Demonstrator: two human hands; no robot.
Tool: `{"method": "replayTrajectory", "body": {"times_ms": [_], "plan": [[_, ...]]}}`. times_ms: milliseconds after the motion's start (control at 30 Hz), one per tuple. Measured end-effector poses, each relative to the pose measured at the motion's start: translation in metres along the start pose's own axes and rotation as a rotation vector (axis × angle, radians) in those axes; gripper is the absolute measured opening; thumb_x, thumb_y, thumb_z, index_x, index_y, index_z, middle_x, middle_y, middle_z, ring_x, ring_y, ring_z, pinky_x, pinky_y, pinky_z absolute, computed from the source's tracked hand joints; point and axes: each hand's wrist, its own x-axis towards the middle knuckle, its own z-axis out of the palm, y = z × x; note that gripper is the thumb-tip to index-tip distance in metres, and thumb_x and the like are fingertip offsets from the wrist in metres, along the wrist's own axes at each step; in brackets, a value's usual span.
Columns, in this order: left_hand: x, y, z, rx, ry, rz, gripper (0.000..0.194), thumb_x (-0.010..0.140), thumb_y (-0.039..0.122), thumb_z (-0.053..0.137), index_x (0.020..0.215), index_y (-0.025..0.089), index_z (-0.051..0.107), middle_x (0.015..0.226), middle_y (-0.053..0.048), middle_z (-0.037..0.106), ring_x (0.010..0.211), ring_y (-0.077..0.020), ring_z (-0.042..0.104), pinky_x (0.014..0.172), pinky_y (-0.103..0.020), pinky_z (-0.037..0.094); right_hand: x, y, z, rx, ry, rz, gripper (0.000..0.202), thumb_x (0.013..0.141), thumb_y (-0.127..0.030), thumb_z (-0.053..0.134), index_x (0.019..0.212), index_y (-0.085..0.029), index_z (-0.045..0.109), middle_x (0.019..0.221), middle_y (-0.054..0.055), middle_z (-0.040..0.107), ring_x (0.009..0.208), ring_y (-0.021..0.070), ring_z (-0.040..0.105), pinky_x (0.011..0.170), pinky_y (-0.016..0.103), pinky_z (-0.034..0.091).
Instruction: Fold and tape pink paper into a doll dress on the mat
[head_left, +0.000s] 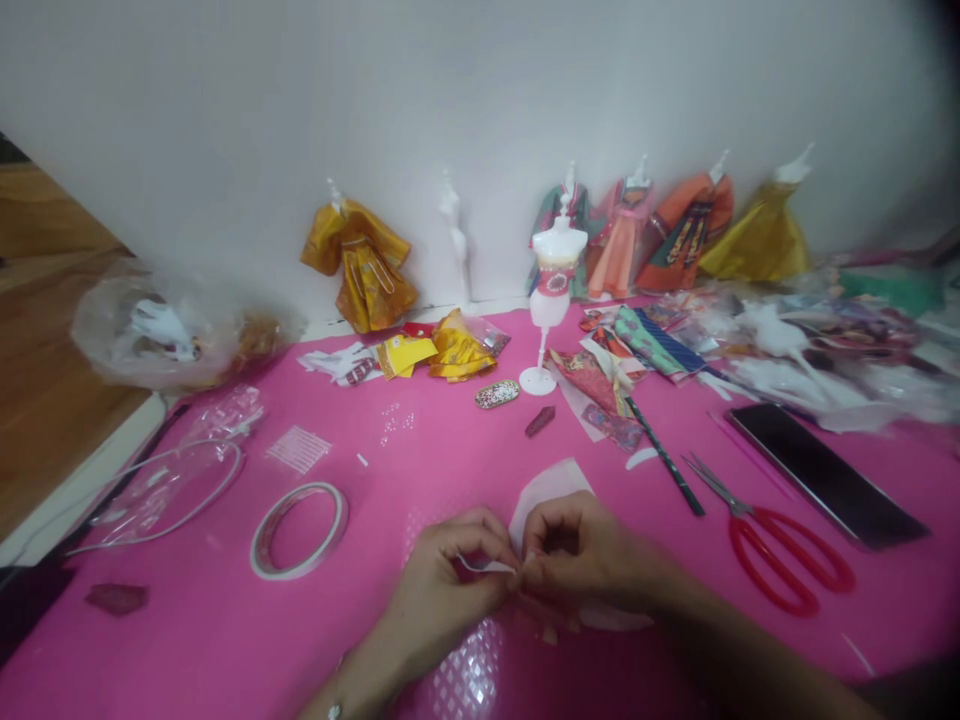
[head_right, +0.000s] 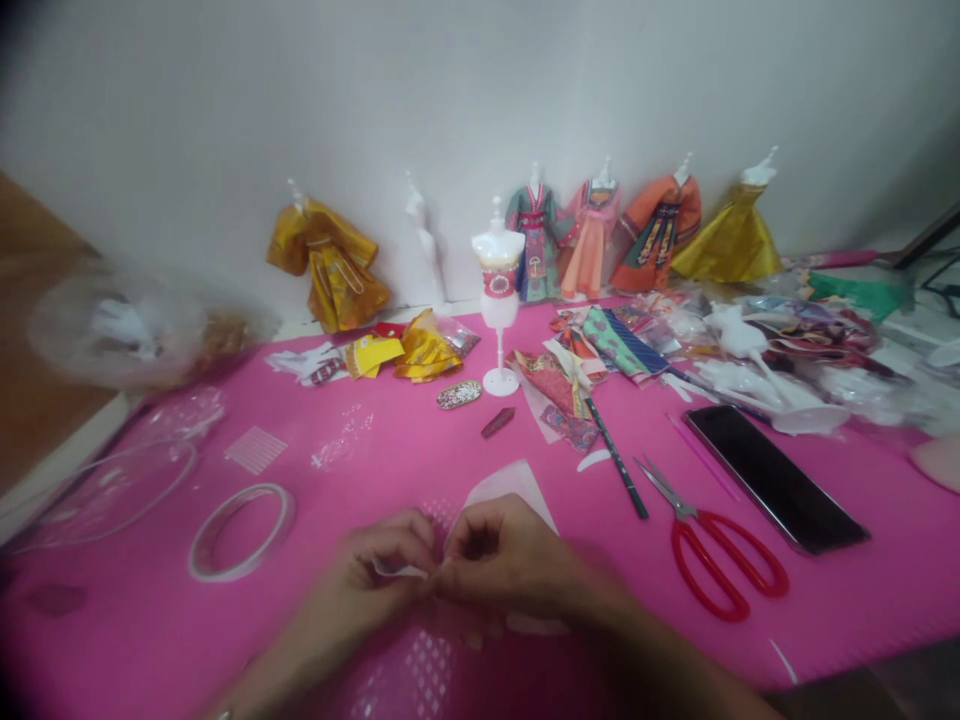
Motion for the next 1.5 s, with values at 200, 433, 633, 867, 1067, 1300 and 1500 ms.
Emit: {"method": "replayTrajectory", "body": {"times_ms": [200, 433, 633, 867, 1067, 1300, 1500], "plan": [[0.000, 0.003, -0.002, 0.002, -0.006, -0.001, 0.012, 0.070, 0.010, 0.067, 0.063, 0.018, 0.072, 0.071, 0.000, 0.058, 0.068, -0.0144, 0.057, 0.060, -0.025, 0.044, 0.000, -0.001, 0.004, 0.053, -0.026, 0.025, 0.025, 0.074, -0.032, 0.076, 0.070, -0.017, 0.056, 0.048, -0.006, 0.055, 0.037, 0.0080, 0.049, 0.039, 0.019, 0.039], [0.000, 0.012, 0.000, -0.021, 0.022, -0.021, 0.014, 0.071, 0.009, 0.063, 0.062, 0.018, 0.069, 0.071, 0.000, 0.057, 0.066, -0.0131, 0.057, 0.059, -0.025, 0.045, -0.004, -0.009, 0.000, -0.200, 0.224, -0.381, 0.015, 0.075, -0.027, 0.070, 0.079, -0.018, 0.059, 0.076, 0.001, 0.059, 0.069, 0.0145, 0.054, 0.064, 0.027, 0.043], [0.001, 0.006, -0.001, 0.052, 0.053, 0.024, 0.014, 0.073, 0.011, 0.065, 0.062, 0.018, 0.068, 0.071, 0.000, 0.059, 0.069, -0.0150, 0.058, 0.064, -0.027, 0.046, -0.005, -0.011, 0.005, -0.656, 0.286, -0.740, 0.008, 0.076, -0.013, 0.064, 0.071, -0.019, 0.062, 0.069, 0.001, 0.058, 0.068, 0.0166, 0.054, 0.064, 0.030, 0.039], [0.001, 0.005, 0.000, 0.053, 0.083, 0.016, 0.012, 0.075, 0.013, 0.065, 0.064, 0.018, 0.069, 0.075, -0.001, 0.061, 0.071, -0.0160, 0.060, 0.064, -0.028, 0.047, -0.002, -0.009, 0.004, -0.812, 0.280, -0.736, 0.014, 0.082, -0.022, 0.063, 0.069, -0.019, 0.067, 0.064, 0.004, 0.062, 0.066, 0.0178, 0.054, 0.062, 0.032, 0.037], [0.000, 0.006, -0.001, 0.086, 0.070, 0.008, 0.013, 0.072, 0.009, 0.063, 0.066, 0.018, 0.070, 0.077, -0.002, 0.062, 0.073, -0.0165, 0.060, 0.064, -0.027, 0.045, -0.003, -0.007, 0.003, -0.825, 0.269, -0.721, 0.016, 0.084, -0.024, 0.064, 0.069, -0.017, 0.068, 0.064, 0.004, 0.062, 0.066, 0.0178, 0.054, 0.063, 0.032, 0.037], [0.001, 0.002, 0.001, 0.103, 0.098, 0.012, 0.014, 0.067, 0.008, 0.063, 0.064, 0.019, 0.071, 0.074, -0.001, 0.061, 0.066, -0.0146, 0.058, 0.057, -0.025, 0.042, -0.001, -0.005, 0.003, -0.821, 0.282, -0.704, 0.016, 0.079, -0.020, 0.063, 0.064, -0.019, 0.061, 0.063, 0.002, 0.059, 0.064, 0.0163, 0.053, 0.061, 0.030, 0.036], [0.003, 0.004, 0.002, 0.095, 0.099, -0.030, 0.013, 0.066, 0.010, 0.063, 0.063, 0.018, 0.072, 0.074, -0.002, 0.062, 0.069, -0.0167, 0.060, 0.061, -0.027, 0.044, -0.002, -0.005, 0.005, -0.745, 0.303, -0.665, 0.011, 0.073, -0.013, 0.061, 0.065, -0.019, 0.058, 0.063, 0.000, 0.056, 0.064, 0.0158, 0.052, 0.063, 0.029, 0.037]]}}
